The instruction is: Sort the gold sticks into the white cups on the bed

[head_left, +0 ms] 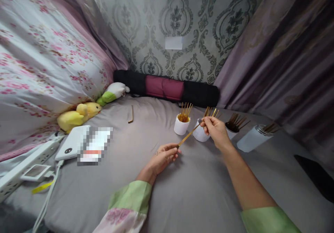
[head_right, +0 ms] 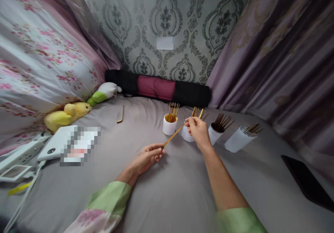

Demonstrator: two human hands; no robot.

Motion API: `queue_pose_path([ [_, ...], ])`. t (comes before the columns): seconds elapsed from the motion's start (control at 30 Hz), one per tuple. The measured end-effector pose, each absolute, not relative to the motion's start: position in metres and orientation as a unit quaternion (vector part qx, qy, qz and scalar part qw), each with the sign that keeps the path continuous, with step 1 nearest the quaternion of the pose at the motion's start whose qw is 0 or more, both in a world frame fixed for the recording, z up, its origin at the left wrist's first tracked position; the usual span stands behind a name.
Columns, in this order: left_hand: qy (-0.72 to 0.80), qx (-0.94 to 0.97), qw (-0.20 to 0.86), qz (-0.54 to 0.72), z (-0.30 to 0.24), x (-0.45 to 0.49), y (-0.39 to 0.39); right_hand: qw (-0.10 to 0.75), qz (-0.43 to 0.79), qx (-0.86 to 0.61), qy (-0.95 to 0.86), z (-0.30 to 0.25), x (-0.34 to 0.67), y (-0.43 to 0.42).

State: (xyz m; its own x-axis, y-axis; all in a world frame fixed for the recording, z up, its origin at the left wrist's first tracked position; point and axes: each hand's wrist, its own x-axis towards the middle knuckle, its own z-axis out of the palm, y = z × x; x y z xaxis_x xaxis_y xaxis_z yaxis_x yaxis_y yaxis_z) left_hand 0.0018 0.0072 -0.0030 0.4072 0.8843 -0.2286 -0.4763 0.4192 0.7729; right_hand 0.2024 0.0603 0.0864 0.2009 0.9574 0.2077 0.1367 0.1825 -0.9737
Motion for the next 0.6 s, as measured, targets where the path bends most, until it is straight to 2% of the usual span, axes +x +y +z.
queue_pose_path([
  [0.27,0.315,0.247,0.792,0.46,-0.001,-0.004,0.012,0.605,0.319,-0.524,-0.508,0.109,0.215,0.074],
  [0.6,0.307,0.181,0.802,0.479,0.001,-0.01,0.016,0.641,0.204,-0.529,-0.517,0.148,0.228,0.096],
])
